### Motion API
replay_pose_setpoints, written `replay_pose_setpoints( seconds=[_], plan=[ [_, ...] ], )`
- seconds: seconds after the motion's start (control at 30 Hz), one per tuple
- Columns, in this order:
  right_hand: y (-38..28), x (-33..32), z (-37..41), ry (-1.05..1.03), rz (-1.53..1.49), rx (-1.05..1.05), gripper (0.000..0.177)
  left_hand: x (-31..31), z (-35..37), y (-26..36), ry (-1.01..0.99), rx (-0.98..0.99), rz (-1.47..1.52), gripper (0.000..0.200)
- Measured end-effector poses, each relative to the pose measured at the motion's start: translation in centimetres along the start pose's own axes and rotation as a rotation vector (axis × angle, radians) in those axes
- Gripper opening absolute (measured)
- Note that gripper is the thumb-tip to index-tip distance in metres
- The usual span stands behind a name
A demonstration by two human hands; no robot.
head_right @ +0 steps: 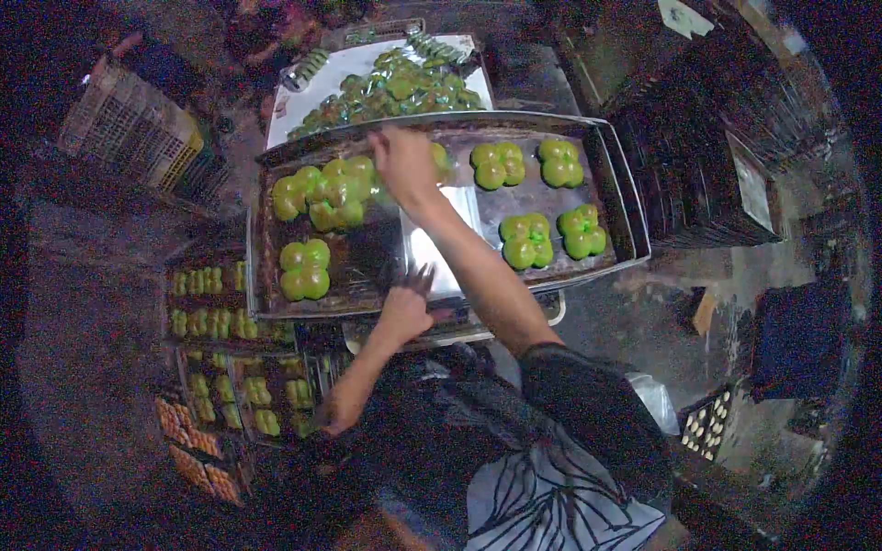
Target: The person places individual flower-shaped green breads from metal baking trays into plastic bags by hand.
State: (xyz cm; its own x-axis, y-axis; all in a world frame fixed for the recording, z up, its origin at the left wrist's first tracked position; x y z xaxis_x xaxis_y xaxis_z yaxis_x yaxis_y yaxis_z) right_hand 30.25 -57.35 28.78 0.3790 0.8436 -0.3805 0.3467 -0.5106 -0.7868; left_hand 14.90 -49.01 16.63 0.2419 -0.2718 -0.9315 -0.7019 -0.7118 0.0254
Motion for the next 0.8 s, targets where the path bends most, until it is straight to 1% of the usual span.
replay_pose_setpoints(
  seconds=[0.03, 0.07, 0.1, 0.13, 0.17, 0.2, 0.23, 0.27, 0.3, 0.33, 0.4, 0.43, 0.47, 0.5, 0.53, 0.57, 0.6, 0.67, 0.7, 0.73, 0.77, 0.8],
  plan=[
    [-0.3, 0.9, -1.9, -0.078, 0.069, 0.075, 0.022, -0.1, 0.0, 0.4, 0.005, -0.007, 0.003, 0.04],
    [0.2, 2.2, -2.4, 0.056, -0.087, -0.253, 0.039, 1.5, -0.1, 0.1, -0.379, -0.033, 0.082, 0.032],
    [-0.3, 2.4, -1.2, -0.059, -0.028, -0.213, 0.043, 2.7, 0.7, -0.8, -0.768, -0.057, 0.154, 0.025],
    [-1.0, 1.9, 1.9, -0.174, 0.031, -0.164, 0.048, 2.0, 0.9, -1.8, -0.77, -0.059, 0.145, 0.025],
    [-0.4, 1.3, 5.4, -0.505, -0.175, 0.047, 0.047, 0.9, 1.2, -2.9, -0.679, -0.106, 0.158, 0.021],
    [1.3, 0.7, 10.6, -0.641, -0.381, 0.228, 0.046, 0.1, 1.4, -3.8, -0.588, -0.15, 0.173, 0.018],
    [2.2, -0.2, 15.5, -0.929, -0.335, 0.558, 0.039, 0.2, 1.6, -4.4, -0.601, -0.155, 0.245, 0.016],
    [1.8, -1.2, 19.8, -1.033, -0.629, 0.898, 0.033, 0.4, 1.6, -4.7, -0.614, -0.161, 0.318, 0.016],
    [2.0, -1.7, 22.5, -1.063, -0.618, 0.788, 0.027, -0.4, 1.2, -4.0, -0.574, -0.11, 0.468, 0.015],
    [3.3, -1.4, 25.2, -0.887, -0.614, 0.408, 0.024, -0.5, 1.0, -4.1, -0.581, -0.12, 0.476, 0.015],
    [2.4, -1.8, 25.1, -0.888, -0.372, 0.435, 0.022, -1.0, 0.4, -4.4, -0.562, -0.122, 0.424, 0.018],
    [2.3, -1.4, 24.8, -0.888, -0.373, 0.437, 0.022, -2.4, -0.5, -4.5, -0.588, -0.23, 0.446, 0.018],
    [3.0, -2.0, 23.9, -0.6, -0.221, 0.485, 0.019, -2.6, -0.7, -4.0, -0.594, -0.23, 0.448, 0.018],
    [3.3, -3.2, 23.3, -0.317, -0.067, 0.526, 0.017, -3.0, -0.7, -3.5, -0.494, -0.315, 0.632, 0.015],
    [3.2, -3.3, 22.6, -0.309, -0.083, 0.507, 0.02, -3.2, -0.7, -3.1, -0.386, -0.403, 0.811, 0.013],
    [3.7, -3.0, 22.8, -0.326, -0.096, 0.54, 0.022, -3.3, -0.8, -2.8, -0.295, -0.487, 0.937, 0.014],
    [4.2, -2.7, 22.7, -0.338, -0.111, 0.568, 0.024, -2.8, -0.7, -3.1, -0.089, -0.569, 1.012, 0.014],
    [4.9, -1.6, 21.6, -0.359, -1.017, 1.247, 0.031, -4.5, -0.7, -2.7, 0.065, -0.563, 0.912, 0.008],
    [4.2, -1.5, 18.7, -0.158, -1.244, 1.251, 0.037, -5.4, -0.6, -2.0, -0.033, -0.577, 0.953, 0.004],
    [4.9, -1.1, 16.2, -0.189, -1.172, 1.021, 0.042, -4.9, -0.1, -1.8, -0.054, -0.494, 1.075, 0.019],
    [2.5, -0.2, 13.3, 0.034, -1.203, 0.734, 0.047, -3.8, 0.6, -3.2, 0.123, -0.648, 1.318, 0.032],
    [0.1, 1.8, 11.8, 0.03, -1.466, 0.578, 0.05, -2.9, 1.2, -5.0, 0.31, -0.803, 1.552, 0.045]
  ],
)
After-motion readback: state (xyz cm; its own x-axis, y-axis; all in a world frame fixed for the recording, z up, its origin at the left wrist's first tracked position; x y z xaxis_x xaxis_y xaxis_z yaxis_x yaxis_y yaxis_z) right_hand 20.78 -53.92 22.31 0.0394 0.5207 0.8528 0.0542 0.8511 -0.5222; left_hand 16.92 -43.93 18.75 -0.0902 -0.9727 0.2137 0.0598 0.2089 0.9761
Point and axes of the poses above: each hand's wrist, its own z-axis away from the middle knuckle, its own x-axis out of the palm, y = z × x, the point moved 5 cm from there along -z, towards the middle knuckle, and after that the axes turned 10 degrees about -z, right-handed, at the moved point
